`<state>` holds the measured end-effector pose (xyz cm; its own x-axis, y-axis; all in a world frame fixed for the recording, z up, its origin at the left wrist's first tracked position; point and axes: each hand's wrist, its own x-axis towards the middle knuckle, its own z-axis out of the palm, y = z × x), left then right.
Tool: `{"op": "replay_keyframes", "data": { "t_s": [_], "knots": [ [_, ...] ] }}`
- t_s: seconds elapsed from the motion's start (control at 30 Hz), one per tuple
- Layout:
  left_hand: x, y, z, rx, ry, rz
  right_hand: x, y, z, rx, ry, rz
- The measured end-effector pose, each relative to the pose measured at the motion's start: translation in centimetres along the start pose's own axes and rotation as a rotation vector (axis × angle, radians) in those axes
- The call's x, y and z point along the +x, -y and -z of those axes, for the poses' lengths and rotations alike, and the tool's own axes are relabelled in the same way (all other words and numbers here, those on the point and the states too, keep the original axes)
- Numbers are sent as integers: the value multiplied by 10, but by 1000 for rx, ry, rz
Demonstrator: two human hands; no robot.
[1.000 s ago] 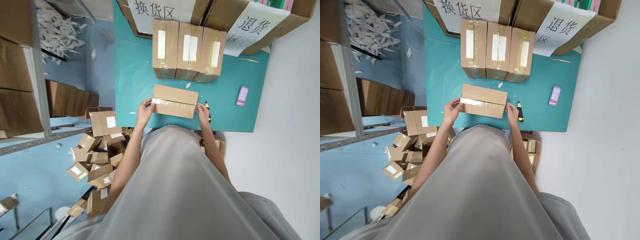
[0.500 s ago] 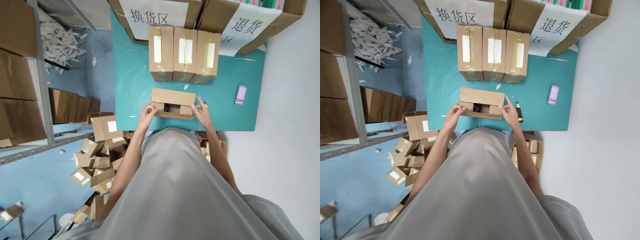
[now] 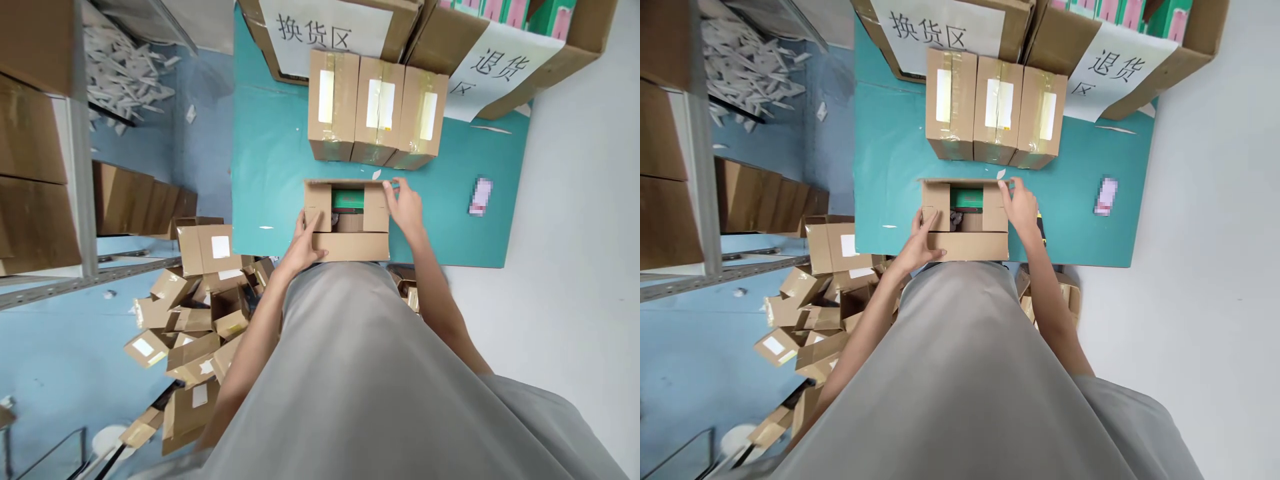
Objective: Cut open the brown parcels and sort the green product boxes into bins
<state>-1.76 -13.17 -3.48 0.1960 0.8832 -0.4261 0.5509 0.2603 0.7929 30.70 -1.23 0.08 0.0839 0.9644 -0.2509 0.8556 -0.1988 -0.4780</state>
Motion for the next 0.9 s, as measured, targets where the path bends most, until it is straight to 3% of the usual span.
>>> {"op": "replay_keyframes", "data": {
  "t_s": [0.1, 0.23, 0.33, 0.47, 0.57, 0.67, 0.77, 0.9],
  "knots": [
    [9, -8, -21, 92, -97, 17, 35, 4, -9, 39, -100, -137],
    [19, -21, -38, 199, -225, 30, 64, 9, -24, -61, -144, -192],
    [22, -31, -42, 298, -179, -77, 63, 17, -28, -150, -100, -216],
    [27, -43, -44, 428, -32, -287, 40, 44, -28, -192, -90, -59],
    [32, -47, -42, 539, 96, -389, 10, 73, -35, -329, 118, 145],
    [33, -49, -34, 656, 179, -402, -20, 94, -45, -440, 334, 202],
    [25, -55, -20, 736, 182, -390, -42, 98, -43, -495, 368, 172],
    [-1, -70, 4, 704, 83, -420, -63, 81, -13, -446, 297, 222]
  ]
}}
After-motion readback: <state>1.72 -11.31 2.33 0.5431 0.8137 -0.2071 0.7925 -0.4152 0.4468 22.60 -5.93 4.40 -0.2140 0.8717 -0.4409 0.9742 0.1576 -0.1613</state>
